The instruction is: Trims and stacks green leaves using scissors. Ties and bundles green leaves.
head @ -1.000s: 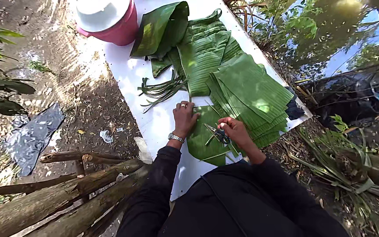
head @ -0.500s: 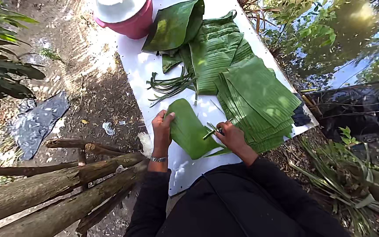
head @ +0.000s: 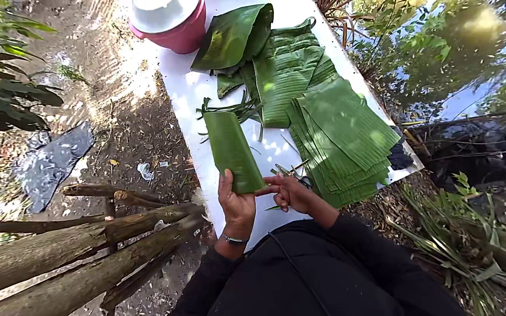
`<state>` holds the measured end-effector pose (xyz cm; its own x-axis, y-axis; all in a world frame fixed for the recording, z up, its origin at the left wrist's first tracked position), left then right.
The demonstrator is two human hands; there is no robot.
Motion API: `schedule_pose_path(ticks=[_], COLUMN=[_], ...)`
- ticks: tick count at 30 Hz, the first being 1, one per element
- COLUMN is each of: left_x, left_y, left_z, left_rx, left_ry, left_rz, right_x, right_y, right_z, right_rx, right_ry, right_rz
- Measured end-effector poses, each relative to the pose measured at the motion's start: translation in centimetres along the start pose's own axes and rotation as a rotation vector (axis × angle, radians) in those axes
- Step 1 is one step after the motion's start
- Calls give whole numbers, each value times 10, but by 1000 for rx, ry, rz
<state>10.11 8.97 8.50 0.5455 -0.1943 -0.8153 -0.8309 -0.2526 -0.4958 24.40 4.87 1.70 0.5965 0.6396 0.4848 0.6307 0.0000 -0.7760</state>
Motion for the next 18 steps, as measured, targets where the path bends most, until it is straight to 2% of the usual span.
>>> schedule_pose_path(ticks=[1,3,6,8,9,12,13,15,18], left_x=[15,40,57,54,49,37,37,41,37], left_y=[5,15,27,30,30,24,22,22,22], left_z=[-10,-31,-50,-49,-47,-45,-45,-45,-39], left_rx=[9,132,421,615,694,986,1035,1034,944], left_ry=[94,208,184,27,-100,-611,-709,-700,-446], left_rz=[-22,-61,-78,102,272,850,988,1039,818], right_x=[0,6,15,22,26,35,35,34,31], right_y=[-1,0,3,5,9,19,19,21,29], right_z=[2,2,-7,-14,-15,-15,-16,-17,-14], right_rx=[-18,-109,-208,-231,-217,-120,-115,-172,-193], right_ry=[-10,-11,62,147,171,83,35,7,205], right_rz=[65,132,178,138,89,-110,-161,-241,-341])
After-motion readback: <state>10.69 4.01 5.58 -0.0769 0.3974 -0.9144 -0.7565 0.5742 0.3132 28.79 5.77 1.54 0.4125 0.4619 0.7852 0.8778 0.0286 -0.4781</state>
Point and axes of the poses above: each hand's wrist, its own z-axis towards the middle knuckle, its own y-axis out of the back of the hand, x = y × z, the point moved 5 cm from there along z, towards the middle knuckle, and after that the axes turned 15 degrees about z, right-handed, at the moved point
